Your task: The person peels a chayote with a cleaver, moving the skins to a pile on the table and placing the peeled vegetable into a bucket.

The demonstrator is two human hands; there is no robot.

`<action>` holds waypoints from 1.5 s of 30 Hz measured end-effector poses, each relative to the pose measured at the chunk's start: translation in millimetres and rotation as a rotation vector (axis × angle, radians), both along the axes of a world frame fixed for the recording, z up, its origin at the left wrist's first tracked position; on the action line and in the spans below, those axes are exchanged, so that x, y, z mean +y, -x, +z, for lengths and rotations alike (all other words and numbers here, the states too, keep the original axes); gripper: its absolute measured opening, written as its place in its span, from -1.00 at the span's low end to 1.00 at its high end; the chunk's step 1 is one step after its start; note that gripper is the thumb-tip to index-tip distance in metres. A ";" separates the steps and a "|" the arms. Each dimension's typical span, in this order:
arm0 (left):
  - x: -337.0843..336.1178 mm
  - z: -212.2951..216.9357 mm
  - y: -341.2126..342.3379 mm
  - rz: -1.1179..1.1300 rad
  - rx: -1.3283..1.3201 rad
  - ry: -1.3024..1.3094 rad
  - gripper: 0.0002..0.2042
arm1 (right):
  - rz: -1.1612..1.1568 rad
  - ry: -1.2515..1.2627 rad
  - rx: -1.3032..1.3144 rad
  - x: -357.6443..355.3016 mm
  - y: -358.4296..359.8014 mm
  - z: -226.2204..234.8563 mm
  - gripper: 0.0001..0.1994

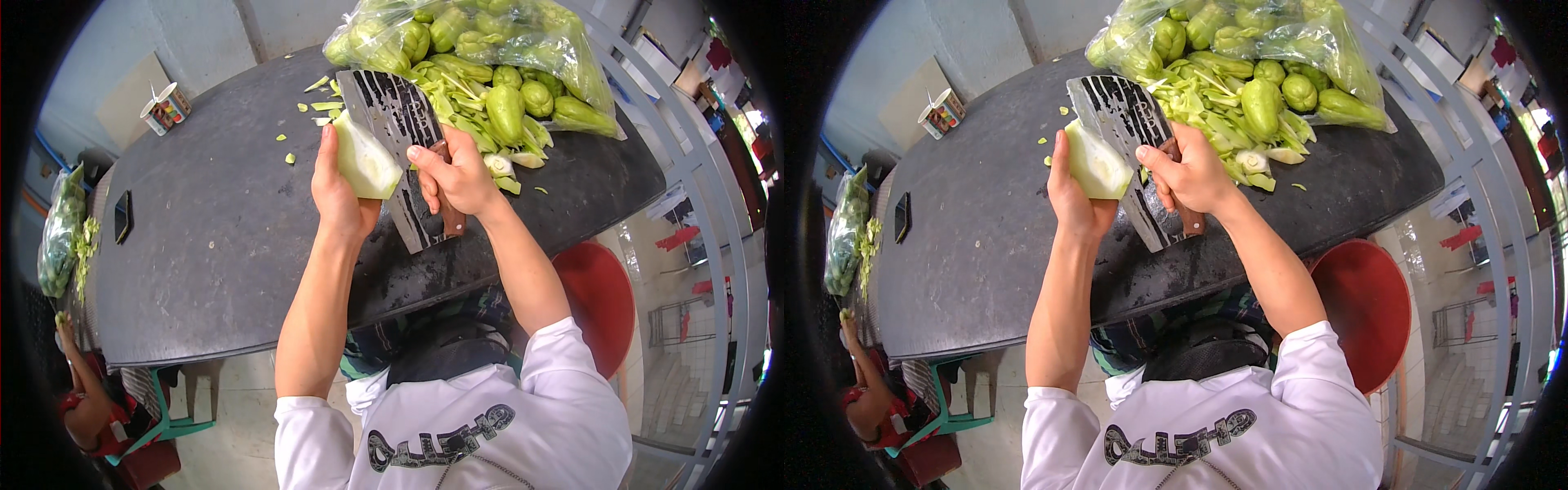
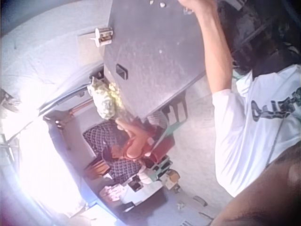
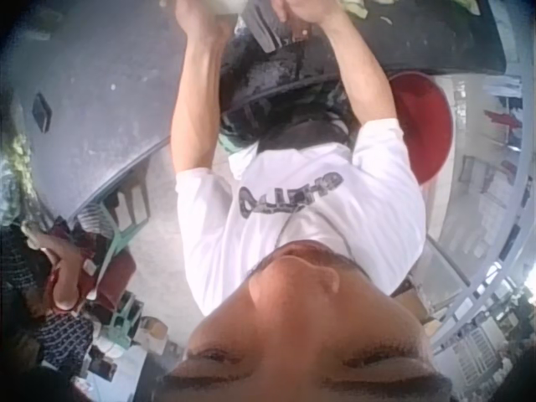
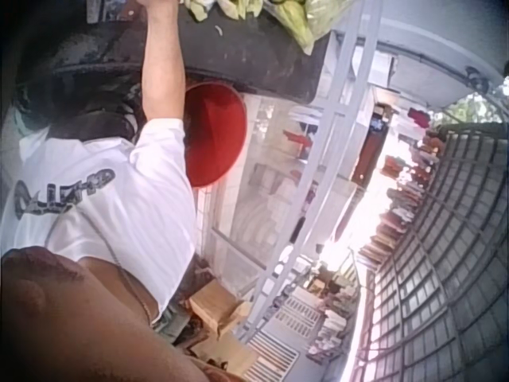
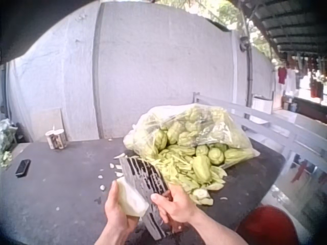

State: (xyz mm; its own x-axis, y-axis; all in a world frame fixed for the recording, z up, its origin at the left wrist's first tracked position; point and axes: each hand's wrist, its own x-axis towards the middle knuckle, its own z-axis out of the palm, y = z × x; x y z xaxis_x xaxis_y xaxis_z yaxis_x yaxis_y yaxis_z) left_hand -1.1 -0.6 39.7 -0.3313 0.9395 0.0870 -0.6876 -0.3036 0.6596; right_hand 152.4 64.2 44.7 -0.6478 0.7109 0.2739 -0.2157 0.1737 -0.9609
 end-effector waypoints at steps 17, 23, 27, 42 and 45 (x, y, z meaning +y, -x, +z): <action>-2.3 9.5 26.2 0.347 -0.018 -0.140 -0.54 | -0.428 -1.164 -0.243 -47.4 9.6 12.0 -0.89; 2.1 -12.4 44.1 0.468 0.057 -0.407 -0.44 | -0.443 -1.337 -0.378 -77.4 28.4 -3.0 -0.84; 5.6 -18.5 52.0 0.531 0.156 -0.420 -0.38 | -0.413 -1.345 -0.394 -77.7 25.5 -3.7 -0.84; -5.0 -12.2 22.8 0.434 0.093 -0.402 -0.63 | -0.438 -1.300 -0.373 -73.4 39.6 -0.3 -0.85; -6.0 -8.0 17.5 0.419 0.067 -0.367 -0.67 | -0.457 -1.302 -0.369 -69.1 44.8 -0.2 -0.85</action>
State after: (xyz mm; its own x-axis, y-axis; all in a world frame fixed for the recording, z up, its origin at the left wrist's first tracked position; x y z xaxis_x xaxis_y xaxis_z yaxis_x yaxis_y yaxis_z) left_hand -18.6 -6.6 31.7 -0.6521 0.6328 0.4176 -0.4188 -0.7598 0.4973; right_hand 107.6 -4.9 44.5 -0.6107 0.2498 0.7514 0.3220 0.9453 -0.0526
